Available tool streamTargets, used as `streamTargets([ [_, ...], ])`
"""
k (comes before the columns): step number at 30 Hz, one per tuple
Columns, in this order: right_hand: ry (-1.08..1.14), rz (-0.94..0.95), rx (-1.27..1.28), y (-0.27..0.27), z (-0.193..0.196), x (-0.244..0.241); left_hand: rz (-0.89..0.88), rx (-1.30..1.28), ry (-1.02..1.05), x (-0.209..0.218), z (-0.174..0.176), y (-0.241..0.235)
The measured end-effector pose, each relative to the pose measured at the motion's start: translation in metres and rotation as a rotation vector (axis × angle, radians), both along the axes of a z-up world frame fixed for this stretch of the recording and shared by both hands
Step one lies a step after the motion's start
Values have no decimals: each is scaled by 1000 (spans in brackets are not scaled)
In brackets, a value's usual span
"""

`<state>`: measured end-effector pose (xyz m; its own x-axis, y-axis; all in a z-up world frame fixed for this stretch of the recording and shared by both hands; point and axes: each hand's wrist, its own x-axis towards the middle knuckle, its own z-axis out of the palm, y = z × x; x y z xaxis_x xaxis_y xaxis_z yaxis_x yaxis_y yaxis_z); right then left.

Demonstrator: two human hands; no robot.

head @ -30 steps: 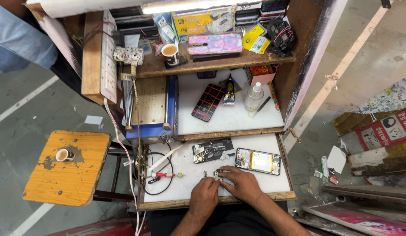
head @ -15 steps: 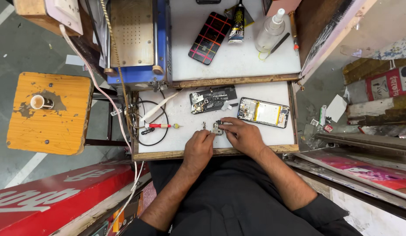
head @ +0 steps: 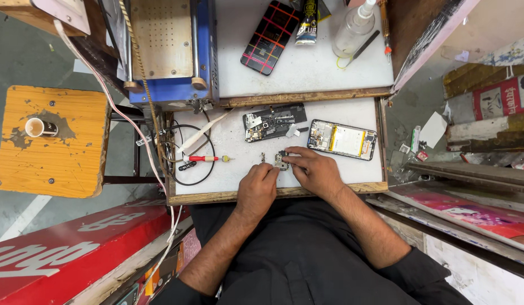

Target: The person manipulates a small electronic component on a workbench, using a metal tool to adjust or clean parts of the component. They repeatedly reposition the component and use the tool to work on specific areas, then set the tool down and continue handling the component by hand.

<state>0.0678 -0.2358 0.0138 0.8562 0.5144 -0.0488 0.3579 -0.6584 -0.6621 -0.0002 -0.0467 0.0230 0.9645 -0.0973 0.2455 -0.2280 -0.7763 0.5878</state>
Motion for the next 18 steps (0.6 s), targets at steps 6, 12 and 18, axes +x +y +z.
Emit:
streamTargets([
  [6,38,-28,15,3,-2,2,-58,-19,40,6,-3,-7],
  [12,16,-12,-3,-2,-7,-1,-12,-14,48,3,-1,-5],
  [18,41,-8,-10,3,3,4,-15,-14,41,6,2,-10],
])
